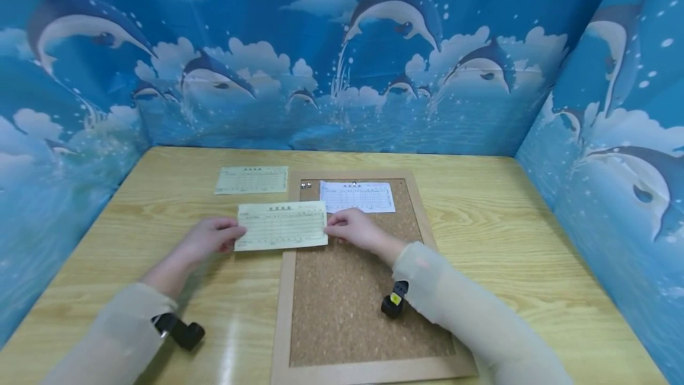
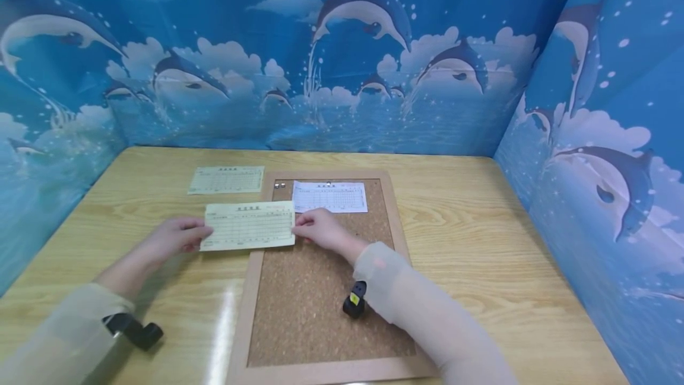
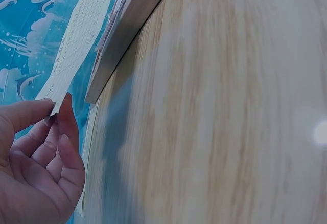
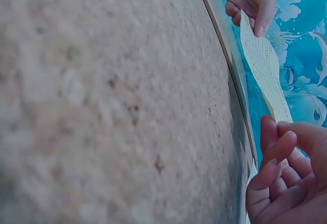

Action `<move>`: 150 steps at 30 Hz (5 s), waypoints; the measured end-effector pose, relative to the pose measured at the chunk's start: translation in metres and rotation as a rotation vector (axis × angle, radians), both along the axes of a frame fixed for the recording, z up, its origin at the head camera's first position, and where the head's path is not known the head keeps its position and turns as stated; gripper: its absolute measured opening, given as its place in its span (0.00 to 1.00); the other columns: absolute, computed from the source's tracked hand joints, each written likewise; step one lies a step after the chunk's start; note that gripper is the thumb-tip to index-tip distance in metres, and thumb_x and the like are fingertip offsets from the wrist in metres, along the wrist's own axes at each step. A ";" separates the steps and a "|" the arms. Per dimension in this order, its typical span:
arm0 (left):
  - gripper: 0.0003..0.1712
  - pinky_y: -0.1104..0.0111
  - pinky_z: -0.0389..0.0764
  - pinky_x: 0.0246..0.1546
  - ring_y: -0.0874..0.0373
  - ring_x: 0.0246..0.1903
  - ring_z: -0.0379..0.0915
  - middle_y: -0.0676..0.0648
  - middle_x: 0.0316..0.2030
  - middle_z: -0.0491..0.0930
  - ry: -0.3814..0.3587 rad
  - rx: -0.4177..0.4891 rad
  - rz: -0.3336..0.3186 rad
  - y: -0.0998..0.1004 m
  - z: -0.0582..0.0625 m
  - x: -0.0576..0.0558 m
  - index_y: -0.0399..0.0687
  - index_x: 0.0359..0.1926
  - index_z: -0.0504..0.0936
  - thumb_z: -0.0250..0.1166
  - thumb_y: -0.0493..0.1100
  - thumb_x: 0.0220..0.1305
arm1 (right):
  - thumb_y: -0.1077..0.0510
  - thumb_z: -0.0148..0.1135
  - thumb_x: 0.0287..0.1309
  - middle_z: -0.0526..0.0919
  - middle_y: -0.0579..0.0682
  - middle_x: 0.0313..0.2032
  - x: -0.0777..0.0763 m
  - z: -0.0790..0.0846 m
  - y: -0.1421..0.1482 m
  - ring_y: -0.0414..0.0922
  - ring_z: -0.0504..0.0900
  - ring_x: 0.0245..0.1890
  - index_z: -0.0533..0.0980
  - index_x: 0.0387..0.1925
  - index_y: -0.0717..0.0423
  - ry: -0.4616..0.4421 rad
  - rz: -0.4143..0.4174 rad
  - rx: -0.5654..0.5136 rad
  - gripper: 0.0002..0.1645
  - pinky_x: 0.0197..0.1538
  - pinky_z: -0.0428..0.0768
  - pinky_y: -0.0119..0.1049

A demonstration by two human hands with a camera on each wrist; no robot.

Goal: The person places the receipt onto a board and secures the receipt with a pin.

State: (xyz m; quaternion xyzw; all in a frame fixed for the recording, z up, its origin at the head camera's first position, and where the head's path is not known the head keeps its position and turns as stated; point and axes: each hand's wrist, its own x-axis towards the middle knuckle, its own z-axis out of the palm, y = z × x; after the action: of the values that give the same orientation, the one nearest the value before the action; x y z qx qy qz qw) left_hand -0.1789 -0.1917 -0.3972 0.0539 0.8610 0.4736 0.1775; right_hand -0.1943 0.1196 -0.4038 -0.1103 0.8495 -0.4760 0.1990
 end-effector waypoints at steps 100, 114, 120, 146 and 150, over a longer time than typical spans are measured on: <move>0.05 0.68 0.75 0.26 0.58 0.19 0.72 0.48 0.18 0.76 0.048 0.044 -0.071 0.118 -0.016 -0.001 0.37 0.36 0.78 0.60 0.35 0.60 | 0.54 0.57 0.62 0.73 0.47 0.20 0.029 0.003 0.108 0.42 0.70 0.23 0.80 0.36 0.59 -0.070 -0.179 0.141 0.12 0.29 0.69 0.34; 0.25 0.70 0.70 0.17 0.60 0.17 0.69 0.51 0.20 0.74 0.181 -0.293 -0.125 0.140 -0.010 0.003 0.43 0.61 0.71 0.60 0.38 0.62 | 0.57 0.55 0.63 0.70 0.46 0.17 0.030 0.005 0.118 0.40 0.66 0.19 0.76 0.24 0.60 -0.046 -0.116 0.175 0.14 0.23 0.65 0.31; 0.18 0.68 0.77 0.31 0.61 0.28 0.73 0.47 0.39 0.80 0.223 -0.444 -0.156 0.150 -0.007 0.004 0.45 0.54 0.77 0.60 0.41 0.63 | 0.57 0.54 0.64 0.70 0.47 0.18 0.028 0.005 0.120 0.41 0.66 0.20 0.75 0.22 0.59 -0.019 -0.094 0.241 0.15 0.24 0.65 0.32; 0.14 0.62 0.77 0.47 0.53 0.45 0.78 0.46 0.45 0.82 0.379 -0.579 -0.227 0.157 -0.010 0.004 0.46 0.50 0.80 0.59 0.41 0.63 | 0.57 0.54 0.62 0.71 0.47 0.17 0.029 0.008 0.117 0.41 0.66 0.17 0.73 0.20 0.57 0.007 -0.081 0.386 0.15 0.22 0.64 0.32; 0.14 0.62 0.78 0.46 0.53 0.43 0.79 0.46 0.44 0.82 0.385 -0.580 -0.230 0.158 -0.010 0.004 0.46 0.49 0.81 0.60 0.41 0.63 | 0.57 0.54 0.61 0.72 0.47 0.17 0.030 0.008 0.117 0.41 0.67 0.17 0.73 0.19 0.57 0.011 -0.074 0.385 0.15 0.22 0.65 0.31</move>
State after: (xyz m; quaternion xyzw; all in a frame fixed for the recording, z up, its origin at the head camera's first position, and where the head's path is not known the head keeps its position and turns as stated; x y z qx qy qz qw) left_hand -0.1753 -0.0335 -0.4072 0.1862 0.9653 0.1681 0.0723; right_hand -0.1647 0.2367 -0.3959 -0.0414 0.9293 -0.3114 0.1940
